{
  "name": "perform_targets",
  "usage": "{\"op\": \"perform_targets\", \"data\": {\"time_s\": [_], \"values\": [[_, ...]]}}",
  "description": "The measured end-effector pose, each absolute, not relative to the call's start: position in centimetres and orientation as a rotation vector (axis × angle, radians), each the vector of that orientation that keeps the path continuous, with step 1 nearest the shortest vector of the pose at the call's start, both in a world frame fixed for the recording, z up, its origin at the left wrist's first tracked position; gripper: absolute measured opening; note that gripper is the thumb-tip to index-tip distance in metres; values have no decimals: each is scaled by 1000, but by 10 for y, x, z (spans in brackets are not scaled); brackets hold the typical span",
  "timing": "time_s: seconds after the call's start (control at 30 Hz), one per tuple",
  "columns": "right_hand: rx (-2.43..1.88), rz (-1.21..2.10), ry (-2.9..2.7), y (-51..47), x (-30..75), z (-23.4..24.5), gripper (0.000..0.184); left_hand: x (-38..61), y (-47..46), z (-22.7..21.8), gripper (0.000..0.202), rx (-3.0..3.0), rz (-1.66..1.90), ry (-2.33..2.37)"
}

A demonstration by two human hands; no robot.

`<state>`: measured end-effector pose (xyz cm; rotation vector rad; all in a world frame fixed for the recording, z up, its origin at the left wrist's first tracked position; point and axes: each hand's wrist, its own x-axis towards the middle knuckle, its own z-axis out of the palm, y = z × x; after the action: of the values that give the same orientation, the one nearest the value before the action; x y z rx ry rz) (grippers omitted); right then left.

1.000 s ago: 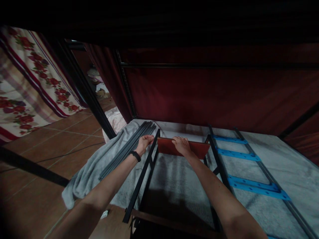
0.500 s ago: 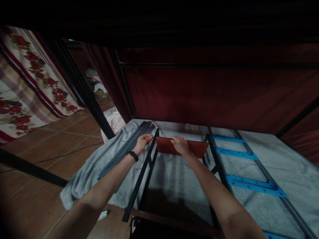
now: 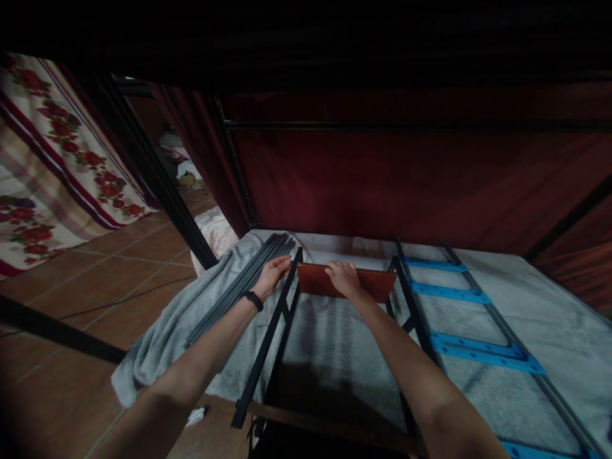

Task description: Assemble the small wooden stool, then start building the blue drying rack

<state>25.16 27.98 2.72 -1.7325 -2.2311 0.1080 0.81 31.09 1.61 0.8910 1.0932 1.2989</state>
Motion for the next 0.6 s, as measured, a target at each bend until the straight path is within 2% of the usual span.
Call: {"op": "perform_targets", "data": {"time_s": [0.33,0.6], "values": [[-1720,96,-2226,281,252,24,28,13,314,19,17,909,1302,1191],[-1719,82,-2228,282,252,24,27,15,310,21,30,915,1313,1208]]}}
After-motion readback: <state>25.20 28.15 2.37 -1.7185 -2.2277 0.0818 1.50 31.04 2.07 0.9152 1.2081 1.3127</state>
